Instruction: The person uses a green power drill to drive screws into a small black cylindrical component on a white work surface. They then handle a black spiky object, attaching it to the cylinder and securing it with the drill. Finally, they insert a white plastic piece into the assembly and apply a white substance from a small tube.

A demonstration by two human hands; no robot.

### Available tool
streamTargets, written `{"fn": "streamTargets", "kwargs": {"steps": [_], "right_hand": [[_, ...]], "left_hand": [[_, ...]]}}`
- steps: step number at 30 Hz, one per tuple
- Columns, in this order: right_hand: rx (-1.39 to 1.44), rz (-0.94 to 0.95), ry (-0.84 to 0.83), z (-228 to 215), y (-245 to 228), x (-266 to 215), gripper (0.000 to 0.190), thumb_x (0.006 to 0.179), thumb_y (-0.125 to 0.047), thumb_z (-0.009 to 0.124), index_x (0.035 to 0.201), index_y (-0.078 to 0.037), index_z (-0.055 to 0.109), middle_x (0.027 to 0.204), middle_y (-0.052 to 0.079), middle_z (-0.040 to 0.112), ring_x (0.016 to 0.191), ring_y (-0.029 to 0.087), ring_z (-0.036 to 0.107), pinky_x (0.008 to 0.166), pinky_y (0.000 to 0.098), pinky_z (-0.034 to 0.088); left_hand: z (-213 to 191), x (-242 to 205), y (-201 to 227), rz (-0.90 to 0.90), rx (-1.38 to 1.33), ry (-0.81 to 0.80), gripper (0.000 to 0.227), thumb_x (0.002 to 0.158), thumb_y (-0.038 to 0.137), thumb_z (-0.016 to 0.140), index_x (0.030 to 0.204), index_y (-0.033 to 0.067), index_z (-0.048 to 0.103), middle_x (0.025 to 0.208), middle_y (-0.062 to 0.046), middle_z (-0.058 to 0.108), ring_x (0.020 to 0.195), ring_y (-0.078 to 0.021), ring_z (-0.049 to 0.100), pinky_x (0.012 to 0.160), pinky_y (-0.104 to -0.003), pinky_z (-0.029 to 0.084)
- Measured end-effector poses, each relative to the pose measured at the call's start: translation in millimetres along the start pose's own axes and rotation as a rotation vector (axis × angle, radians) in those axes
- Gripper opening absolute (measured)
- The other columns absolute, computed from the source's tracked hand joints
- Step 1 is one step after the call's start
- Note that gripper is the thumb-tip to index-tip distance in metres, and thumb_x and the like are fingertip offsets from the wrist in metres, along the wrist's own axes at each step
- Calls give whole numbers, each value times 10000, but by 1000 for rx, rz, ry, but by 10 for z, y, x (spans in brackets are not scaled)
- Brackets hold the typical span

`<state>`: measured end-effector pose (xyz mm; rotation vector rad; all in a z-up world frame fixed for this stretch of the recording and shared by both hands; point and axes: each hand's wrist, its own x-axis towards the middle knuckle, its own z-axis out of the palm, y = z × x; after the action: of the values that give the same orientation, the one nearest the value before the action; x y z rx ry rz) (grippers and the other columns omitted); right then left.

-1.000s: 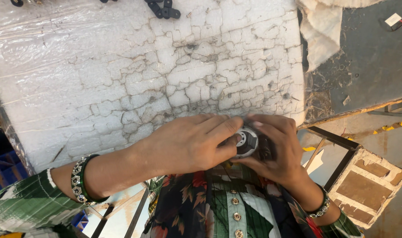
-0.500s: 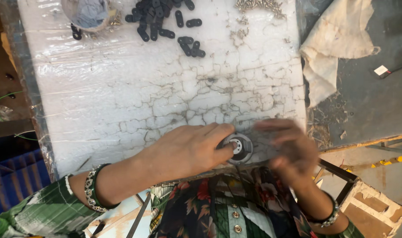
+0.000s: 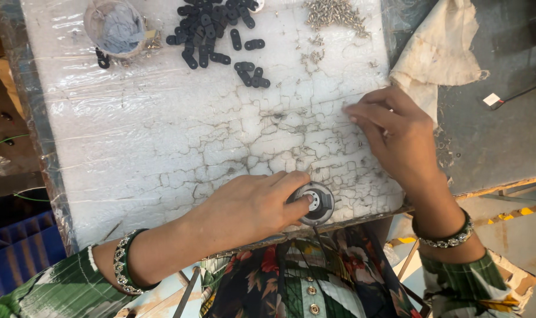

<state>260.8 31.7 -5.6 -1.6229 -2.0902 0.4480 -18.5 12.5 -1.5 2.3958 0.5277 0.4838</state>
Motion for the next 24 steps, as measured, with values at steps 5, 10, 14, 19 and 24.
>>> {"fn": "streamTargets", "kwargs": {"steps": [5,10,14,19,24], "right_hand": [[-142,-123,11,5,99,89,150,947,-66,791,1085,-122,797,1057,45,722,802,192,694,696,313,556],[-166,-205,-95,-142,138,239,140,926,-103,797,1066,-103,792,1004,42,721,784,200,688,696,326,556],[-209,-276,-108,-201,117,285,118,914,-130,805,1031,-119,793,969,34,715,802,222,689,696,338,549],[-228,-269,-107,-148,130,307,82,913,-113,813,983,-120,772,962,29,703,776,179,694,637,313,534],[-214,-197,-59,-168,169,493,105,937,-87,794,1001,-82,711,1087,58,683,836,125,708,629,277,527]], "left_hand": [[8,3,-5,1,-6,-22,234,835,153,716,1040,44,682,1275,-192,610,962,-280,712,639,-374,600],[5,-8,-20,4,-38,-51,235,808,127,723,1018,35,670,1282,-207,597,967,-293,708,647,-382,595],[24,1,-32,3,-49,-56,231,814,140,742,999,27,661,1286,-214,591,966,-301,707,646,-384,592],[29,-17,-30,15,-52,-31,235,807,146,747,991,29,657,1275,-208,590,968,-308,703,649,-393,589],[28,-18,-35,29,-71,-7,231,821,174,752,978,37,651,1251,-195,592,963,-306,700,644,-397,583]]}}
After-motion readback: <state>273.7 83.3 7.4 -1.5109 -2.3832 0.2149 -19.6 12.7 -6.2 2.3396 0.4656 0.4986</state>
